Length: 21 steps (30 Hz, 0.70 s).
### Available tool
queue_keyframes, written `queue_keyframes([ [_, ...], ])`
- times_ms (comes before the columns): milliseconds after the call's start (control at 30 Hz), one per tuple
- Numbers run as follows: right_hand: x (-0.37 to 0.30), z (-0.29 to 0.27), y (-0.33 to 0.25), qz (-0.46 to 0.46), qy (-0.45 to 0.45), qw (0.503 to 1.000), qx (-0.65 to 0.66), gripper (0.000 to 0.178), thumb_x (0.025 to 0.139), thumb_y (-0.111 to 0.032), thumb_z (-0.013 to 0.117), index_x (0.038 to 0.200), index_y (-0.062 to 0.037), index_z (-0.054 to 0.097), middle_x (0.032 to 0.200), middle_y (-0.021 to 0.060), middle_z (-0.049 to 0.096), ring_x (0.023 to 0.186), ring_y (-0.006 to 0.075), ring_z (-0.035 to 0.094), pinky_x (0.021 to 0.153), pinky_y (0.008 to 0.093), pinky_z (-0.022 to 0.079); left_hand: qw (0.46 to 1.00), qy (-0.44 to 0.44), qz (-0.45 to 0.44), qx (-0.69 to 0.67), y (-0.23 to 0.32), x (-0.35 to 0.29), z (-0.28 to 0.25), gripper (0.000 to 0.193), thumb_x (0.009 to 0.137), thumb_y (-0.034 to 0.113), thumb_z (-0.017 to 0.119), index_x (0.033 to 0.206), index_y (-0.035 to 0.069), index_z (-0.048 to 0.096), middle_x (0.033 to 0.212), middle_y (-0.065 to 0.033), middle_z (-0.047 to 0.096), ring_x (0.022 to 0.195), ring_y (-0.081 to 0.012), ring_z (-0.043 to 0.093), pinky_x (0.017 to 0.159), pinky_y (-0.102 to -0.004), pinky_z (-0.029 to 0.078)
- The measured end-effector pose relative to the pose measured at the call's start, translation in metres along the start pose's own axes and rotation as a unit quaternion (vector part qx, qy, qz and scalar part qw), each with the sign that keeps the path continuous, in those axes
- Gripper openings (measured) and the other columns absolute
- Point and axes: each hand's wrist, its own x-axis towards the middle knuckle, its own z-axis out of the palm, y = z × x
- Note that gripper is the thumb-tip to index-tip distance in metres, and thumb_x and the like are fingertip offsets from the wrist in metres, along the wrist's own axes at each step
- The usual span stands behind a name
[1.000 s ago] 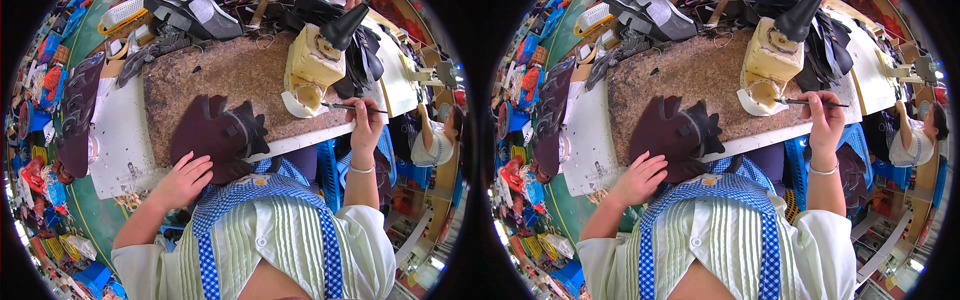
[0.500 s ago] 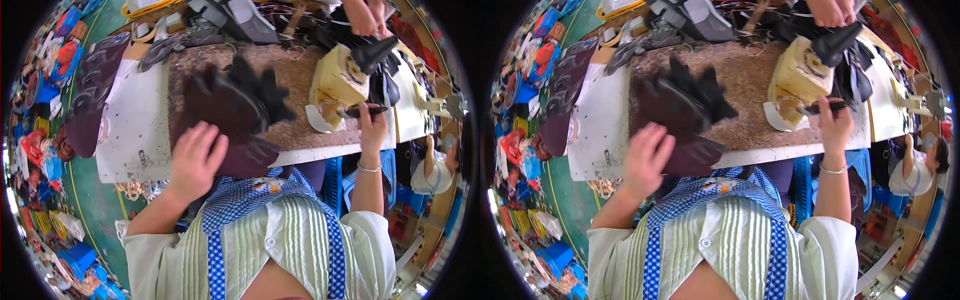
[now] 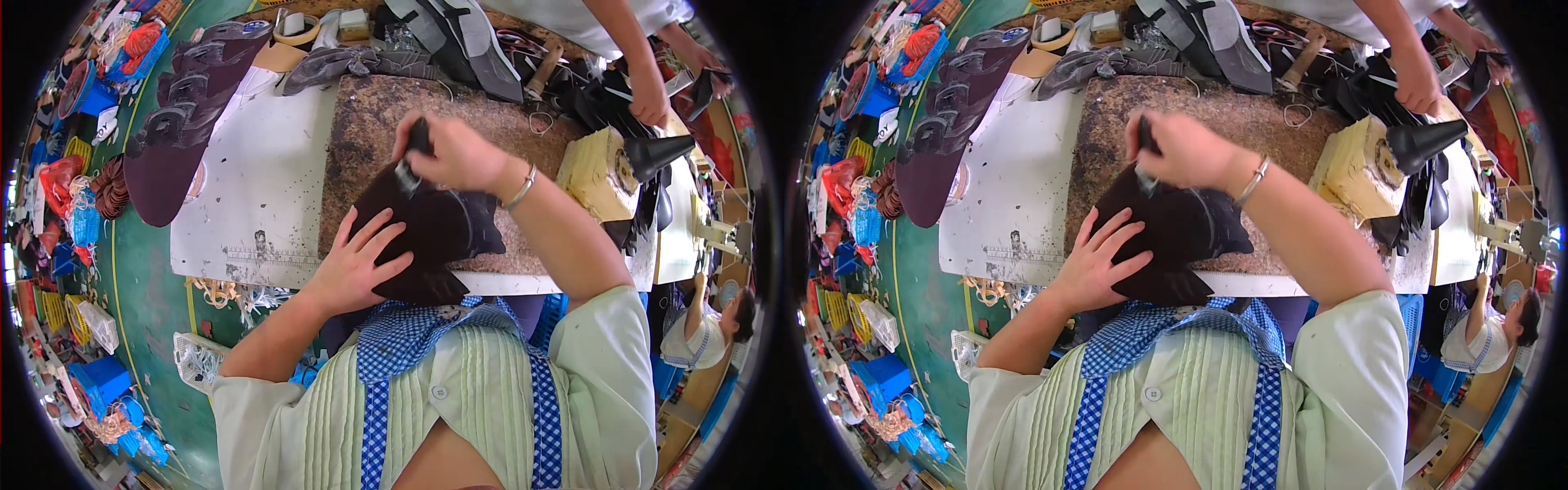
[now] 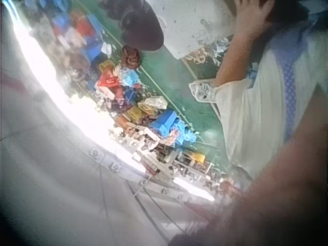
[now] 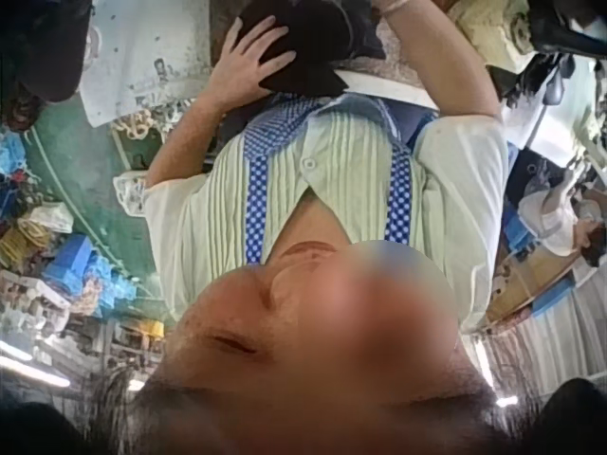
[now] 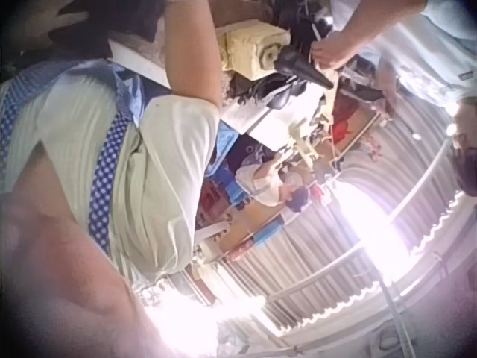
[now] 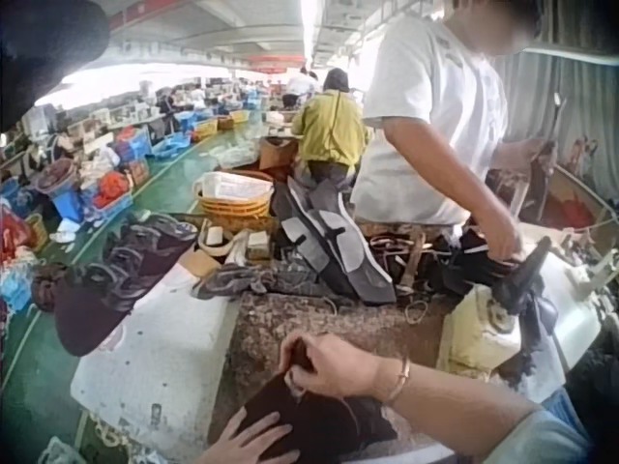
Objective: The person folds shoe components together by hand, retrieves a basket of shoe pieces, and applies glue to the shoe pieces using a brush.
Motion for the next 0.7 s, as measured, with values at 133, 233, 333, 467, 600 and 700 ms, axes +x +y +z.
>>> queue_keyframes([
  [133,0.017,-0.002,0.000,-0.025,-0.017,0.999,-0.014,0.012,0.080,-0.007,0.057,0.091,-0.0032,0.057,0.074,0.0096,0.067,0.067,0.0256,0.066,0.065,0.0356,0.052,1.000,0.012,0.000,-0.019,-0.004,-0.003,0.004,0.078,0.047,0.028,0.087,0.120,0.023,0.060,0.142,-0.0116,0.042,0.140,-0.0348,0.033,0.113,-0.0629,0.017],
  [233,0.014,0.004,0.008,-0.058,-0.041,0.995,-0.066,0.009,0.081,-0.008,0.057,0.090,-0.0037,0.057,0.070,0.0108,0.066,0.068,0.0280,0.067,0.065,0.0378,0.052,0.999,0.019,0.000,-0.028,-0.005,-0.002,0.005,0.078,0.047,0.027,0.087,0.120,0.024,0.060,0.142,-0.0113,0.043,0.140,-0.0344,0.033,0.113,-0.0622,0.017],
  [333,-0.004,0.008,0.015,-0.032,0.030,0.996,-0.080,0.012,0.082,-0.011,0.062,0.091,-0.0039,0.057,0.068,0.0127,0.065,0.063,0.0305,0.065,0.061,0.0386,0.051,1.000,0.013,-0.009,-0.016,-0.003,-0.002,0.004,0.078,0.046,0.027,0.086,0.120,0.024,0.060,0.142,-0.0112,0.043,0.140,-0.0344,0.033,0.113,-0.0620,0.017],
  [467,-0.057,0.009,0.012,-0.022,0.070,0.997,0.000,0.029,0.077,-0.021,0.076,0.085,-0.0012,0.057,0.065,0.0165,0.063,0.057,0.0312,0.064,0.056,0.0384,0.051,0.999,0.030,-0.006,-0.017,-0.002,0.000,0.003,0.077,0.047,0.026,0.085,0.120,0.023,0.060,0.142,-0.0116,0.043,0.139,-0.0345,0.033,0.113,-0.0611,0.018],
  [600,-0.093,0.022,0.008,0.133,0.163,0.970,-0.121,0.046,0.072,-0.034,0.084,0.075,0.0019,0.055,0.064,0.0177,0.062,0.057,0.0315,0.064,0.056,0.0373,0.051,1.000,0.021,-0.006,-0.006,-0.001,0.000,0.005,0.076,0.048,0.027,0.085,0.119,0.022,0.060,0.141,-0.0125,0.044,0.139,-0.0347,0.034,0.113,-0.0609,0.018],
  [700,-0.096,0.038,0.003,0.146,0.192,0.968,-0.075,0.049,0.072,-0.036,0.085,0.074,0.0014,0.054,0.062,0.0168,0.062,0.055,0.0276,0.065,0.052,0.0351,0.050,0.999,0.033,-0.006,0.003,0.000,0.001,0.004,0.074,0.049,0.029,0.085,0.119,0.022,0.060,0.140,-0.0134,0.044,0.139,-0.0351,0.034,0.113,-0.0604,0.017],
])
